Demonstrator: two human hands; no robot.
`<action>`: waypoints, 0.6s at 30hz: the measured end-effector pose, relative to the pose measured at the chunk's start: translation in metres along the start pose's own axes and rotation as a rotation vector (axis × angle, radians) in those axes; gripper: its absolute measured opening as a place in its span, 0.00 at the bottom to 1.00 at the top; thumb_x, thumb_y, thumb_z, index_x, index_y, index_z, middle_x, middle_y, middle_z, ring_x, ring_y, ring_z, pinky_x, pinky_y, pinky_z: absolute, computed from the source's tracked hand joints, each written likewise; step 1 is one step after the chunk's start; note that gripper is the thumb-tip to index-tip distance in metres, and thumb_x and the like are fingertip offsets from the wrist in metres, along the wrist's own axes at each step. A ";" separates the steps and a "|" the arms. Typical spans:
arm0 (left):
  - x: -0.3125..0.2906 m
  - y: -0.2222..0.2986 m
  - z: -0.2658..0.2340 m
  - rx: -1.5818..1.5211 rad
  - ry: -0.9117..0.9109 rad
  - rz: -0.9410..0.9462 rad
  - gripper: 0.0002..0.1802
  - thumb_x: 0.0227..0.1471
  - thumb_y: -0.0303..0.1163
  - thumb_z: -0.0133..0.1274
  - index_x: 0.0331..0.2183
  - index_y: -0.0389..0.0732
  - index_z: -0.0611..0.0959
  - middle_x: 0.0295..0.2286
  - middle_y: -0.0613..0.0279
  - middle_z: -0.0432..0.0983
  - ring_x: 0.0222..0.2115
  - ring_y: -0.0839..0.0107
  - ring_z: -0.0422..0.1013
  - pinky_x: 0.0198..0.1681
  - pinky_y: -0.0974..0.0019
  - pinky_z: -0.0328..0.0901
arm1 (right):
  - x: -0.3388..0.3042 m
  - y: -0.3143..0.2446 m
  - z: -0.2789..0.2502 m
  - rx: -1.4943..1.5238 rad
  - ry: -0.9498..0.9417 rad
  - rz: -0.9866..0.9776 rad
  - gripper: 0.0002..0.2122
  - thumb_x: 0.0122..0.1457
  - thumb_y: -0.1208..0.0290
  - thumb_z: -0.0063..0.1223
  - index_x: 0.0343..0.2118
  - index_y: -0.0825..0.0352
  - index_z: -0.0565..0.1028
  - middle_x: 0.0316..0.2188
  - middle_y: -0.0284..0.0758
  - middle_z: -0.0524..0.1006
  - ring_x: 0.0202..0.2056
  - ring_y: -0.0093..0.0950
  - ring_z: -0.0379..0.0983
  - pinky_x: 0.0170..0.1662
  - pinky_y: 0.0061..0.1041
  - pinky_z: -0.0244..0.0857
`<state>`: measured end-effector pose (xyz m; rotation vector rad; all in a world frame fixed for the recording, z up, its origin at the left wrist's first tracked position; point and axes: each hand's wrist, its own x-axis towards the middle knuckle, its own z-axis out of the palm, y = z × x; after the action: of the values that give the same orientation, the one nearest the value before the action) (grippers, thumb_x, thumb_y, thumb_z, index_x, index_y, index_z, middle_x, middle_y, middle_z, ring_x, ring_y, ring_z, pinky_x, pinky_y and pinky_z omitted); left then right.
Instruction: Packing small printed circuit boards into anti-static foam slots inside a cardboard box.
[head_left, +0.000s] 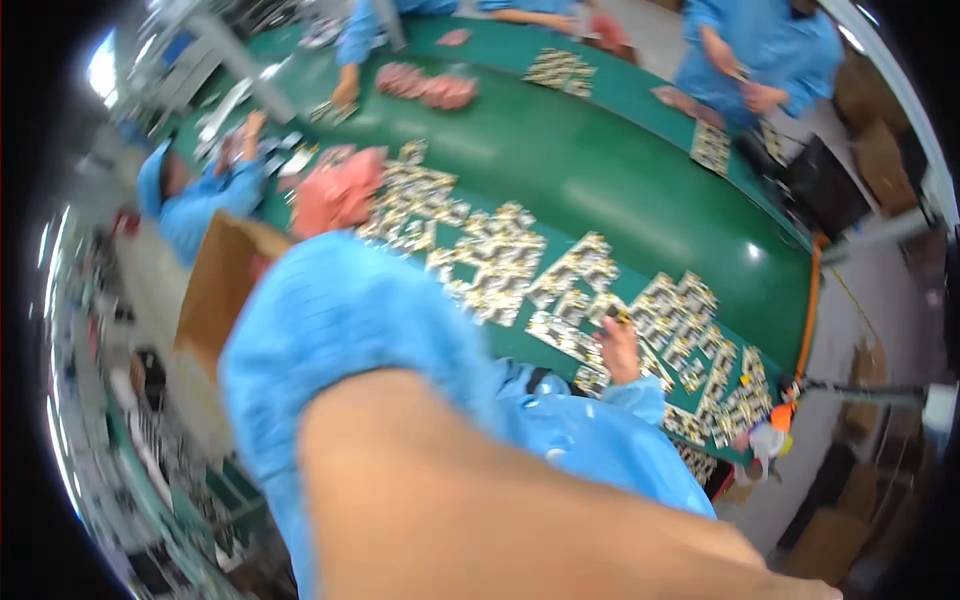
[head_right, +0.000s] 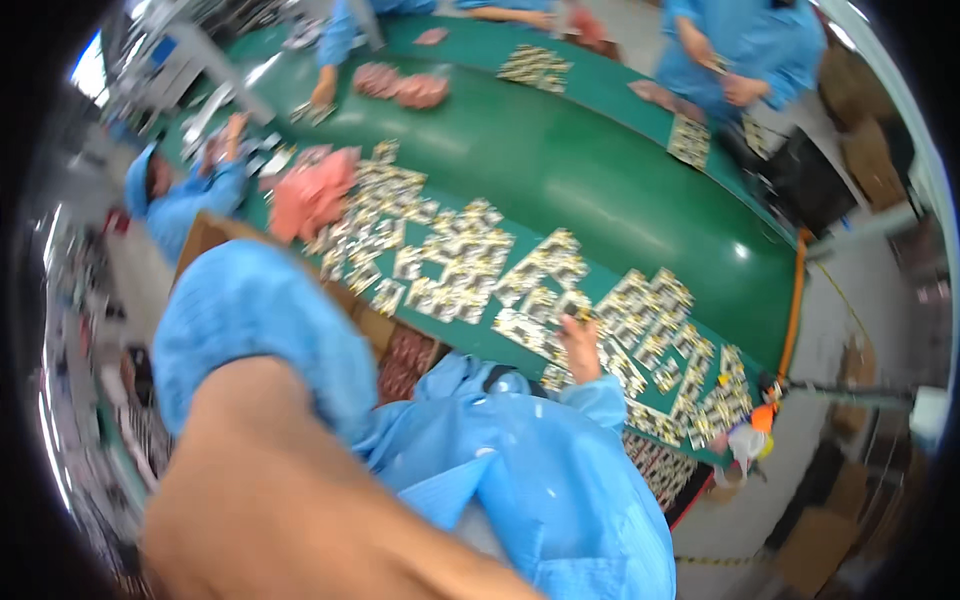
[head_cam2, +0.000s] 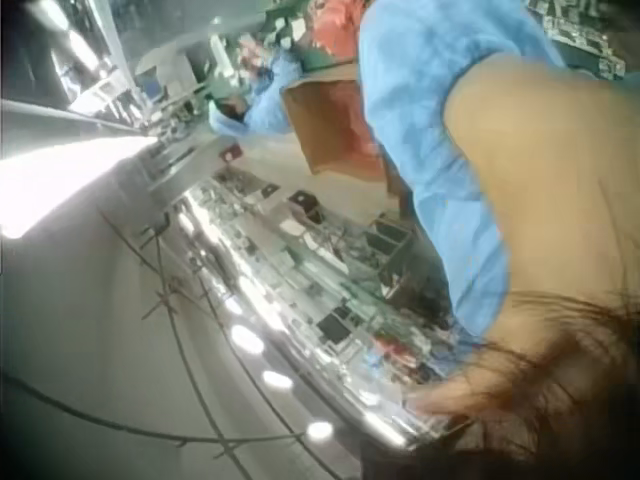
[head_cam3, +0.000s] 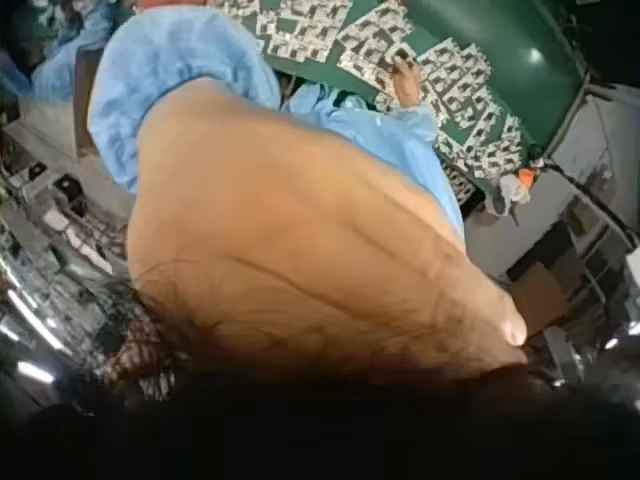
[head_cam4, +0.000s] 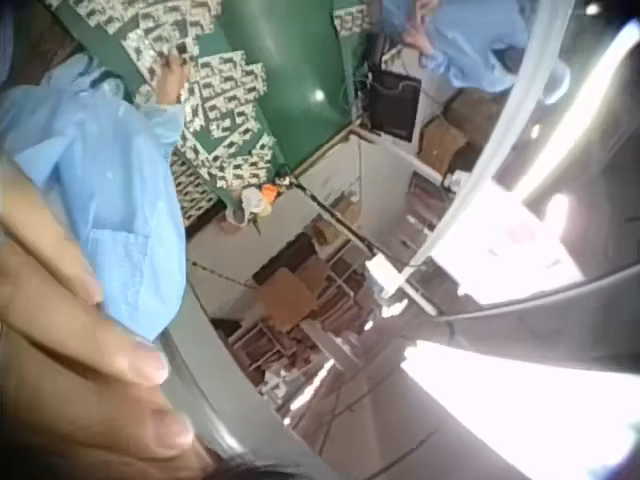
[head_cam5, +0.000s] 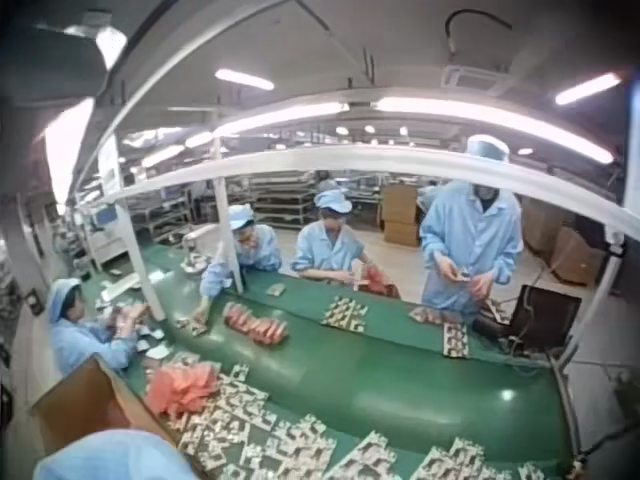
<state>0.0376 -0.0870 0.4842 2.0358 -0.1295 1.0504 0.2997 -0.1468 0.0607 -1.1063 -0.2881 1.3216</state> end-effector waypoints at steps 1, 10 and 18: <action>0.003 -0.004 0.002 0.038 0.020 -0.041 0.17 0.54 0.36 0.46 0.44 0.41 0.77 0.43 0.56 0.74 0.43 0.67 0.68 0.42 0.61 0.63 | 0.001 -0.001 -0.006 -0.051 0.023 0.024 0.11 0.53 0.69 0.58 0.38 0.58 0.69 0.30 0.25 0.72 0.33 0.21 0.68 0.35 0.29 0.64; -0.012 -0.065 -0.008 -0.100 0.151 -0.157 0.16 0.53 0.34 0.49 0.44 0.39 0.78 0.43 0.55 0.74 0.43 0.67 0.70 0.42 0.63 0.65 | 0.015 0.018 -0.015 0.008 -0.038 0.114 0.11 0.52 0.72 0.60 0.37 0.59 0.70 0.32 0.26 0.73 0.33 0.23 0.68 0.36 0.32 0.62; -0.085 -0.065 -0.043 -0.312 0.139 -0.206 0.16 0.51 0.31 0.52 0.43 0.38 0.78 0.42 0.54 0.75 0.42 0.68 0.71 0.42 0.64 0.66 | 0.029 0.012 -0.010 -0.034 -0.020 0.107 0.17 0.53 0.70 0.58 0.46 0.60 0.68 0.37 0.27 0.73 0.36 0.24 0.69 0.39 0.31 0.63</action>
<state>-0.0169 -0.0363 0.3962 1.6529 -0.0095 0.9722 0.3081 -0.1279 0.0353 -1.1509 -0.2704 1.4283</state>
